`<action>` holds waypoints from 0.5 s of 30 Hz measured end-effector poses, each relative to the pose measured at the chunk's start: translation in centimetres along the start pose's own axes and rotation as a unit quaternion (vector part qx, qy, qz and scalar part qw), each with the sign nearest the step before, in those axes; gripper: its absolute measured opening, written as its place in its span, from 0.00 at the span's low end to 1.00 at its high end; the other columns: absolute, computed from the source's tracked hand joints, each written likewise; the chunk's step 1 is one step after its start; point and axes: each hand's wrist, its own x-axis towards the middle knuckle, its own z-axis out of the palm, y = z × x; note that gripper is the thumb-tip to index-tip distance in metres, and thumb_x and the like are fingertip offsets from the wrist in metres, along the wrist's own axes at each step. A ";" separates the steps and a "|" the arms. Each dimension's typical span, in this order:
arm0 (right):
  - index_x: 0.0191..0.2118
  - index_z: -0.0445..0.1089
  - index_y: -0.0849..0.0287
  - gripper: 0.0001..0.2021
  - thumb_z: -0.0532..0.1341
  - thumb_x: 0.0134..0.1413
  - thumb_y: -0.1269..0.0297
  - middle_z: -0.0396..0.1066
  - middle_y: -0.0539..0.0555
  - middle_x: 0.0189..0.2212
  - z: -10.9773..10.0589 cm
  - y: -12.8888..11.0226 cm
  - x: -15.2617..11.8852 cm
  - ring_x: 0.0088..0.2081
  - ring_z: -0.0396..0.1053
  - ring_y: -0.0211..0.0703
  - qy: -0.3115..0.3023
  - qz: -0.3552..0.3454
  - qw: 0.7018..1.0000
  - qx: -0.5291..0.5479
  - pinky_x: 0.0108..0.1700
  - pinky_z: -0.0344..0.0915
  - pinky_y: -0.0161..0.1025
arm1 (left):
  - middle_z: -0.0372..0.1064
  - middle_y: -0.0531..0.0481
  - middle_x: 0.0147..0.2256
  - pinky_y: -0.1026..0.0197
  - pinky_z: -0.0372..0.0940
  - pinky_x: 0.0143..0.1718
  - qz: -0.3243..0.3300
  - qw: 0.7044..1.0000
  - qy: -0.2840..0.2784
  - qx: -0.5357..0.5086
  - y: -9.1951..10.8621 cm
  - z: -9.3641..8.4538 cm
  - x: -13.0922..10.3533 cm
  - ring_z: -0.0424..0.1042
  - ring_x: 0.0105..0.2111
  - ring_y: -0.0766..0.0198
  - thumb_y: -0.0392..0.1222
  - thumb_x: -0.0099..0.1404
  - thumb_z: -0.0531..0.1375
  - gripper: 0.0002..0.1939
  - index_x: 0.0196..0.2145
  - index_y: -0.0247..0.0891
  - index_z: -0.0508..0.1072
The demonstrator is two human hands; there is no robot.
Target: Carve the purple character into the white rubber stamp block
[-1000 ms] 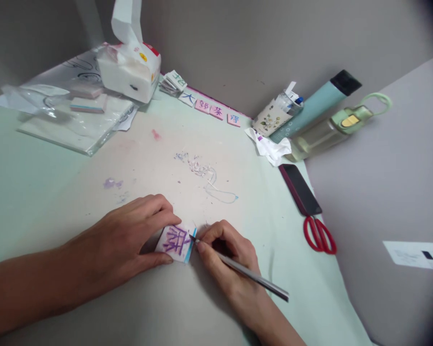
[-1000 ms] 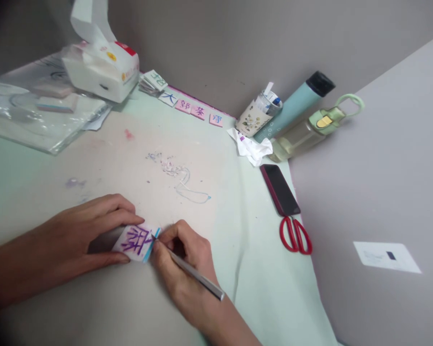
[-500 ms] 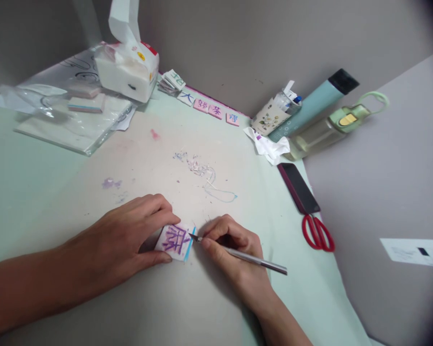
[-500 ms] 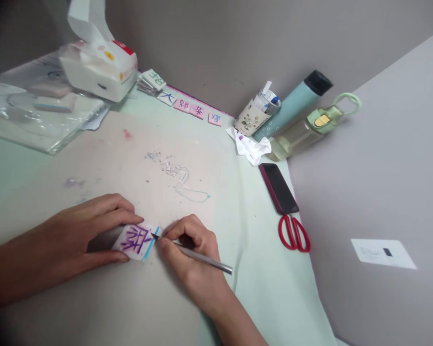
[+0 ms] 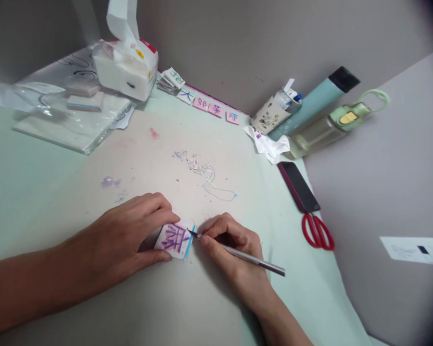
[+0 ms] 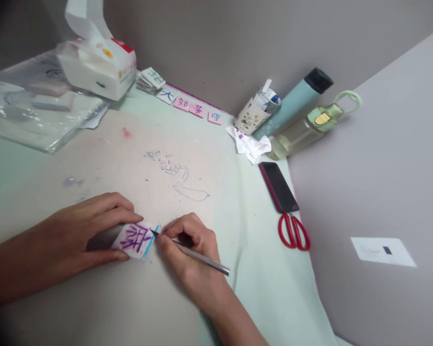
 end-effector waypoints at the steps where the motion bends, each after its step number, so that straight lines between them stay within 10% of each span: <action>1: 0.29 0.73 0.56 0.08 0.67 0.59 0.65 0.75 0.53 0.34 0.0 0.0 0.0 0.35 0.71 0.43 -0.001 0.000 1.000 -0.001 0.36 0.64 0.40 | 0.72 0.54 0.50 0.58 0.66 0.49 -0.004 1.000 0.001 0.000 0.1 0.0 0.0 0.72 0.49 0.54 0.47 0.67 0.66 0.15 0.52 0.51 0.74; 15: 0.30 0.73 0.57 0.07 0.67 0.60 0.66 0.76 0.53 0.35 -0.1 -0.1 0.0 0.35 0.70 0.41 -0.028 0.021 0.999 0.028 0.36 0.64 0.39 | 0.70 0.53 0.50 0.58 0.64 0.50 0.004 1.000 0.001 0.004 0.2 0.0 0.0 0.71 0.49 0.55 0.45 0.68 0.65 0.15 0.51 0.50 0.74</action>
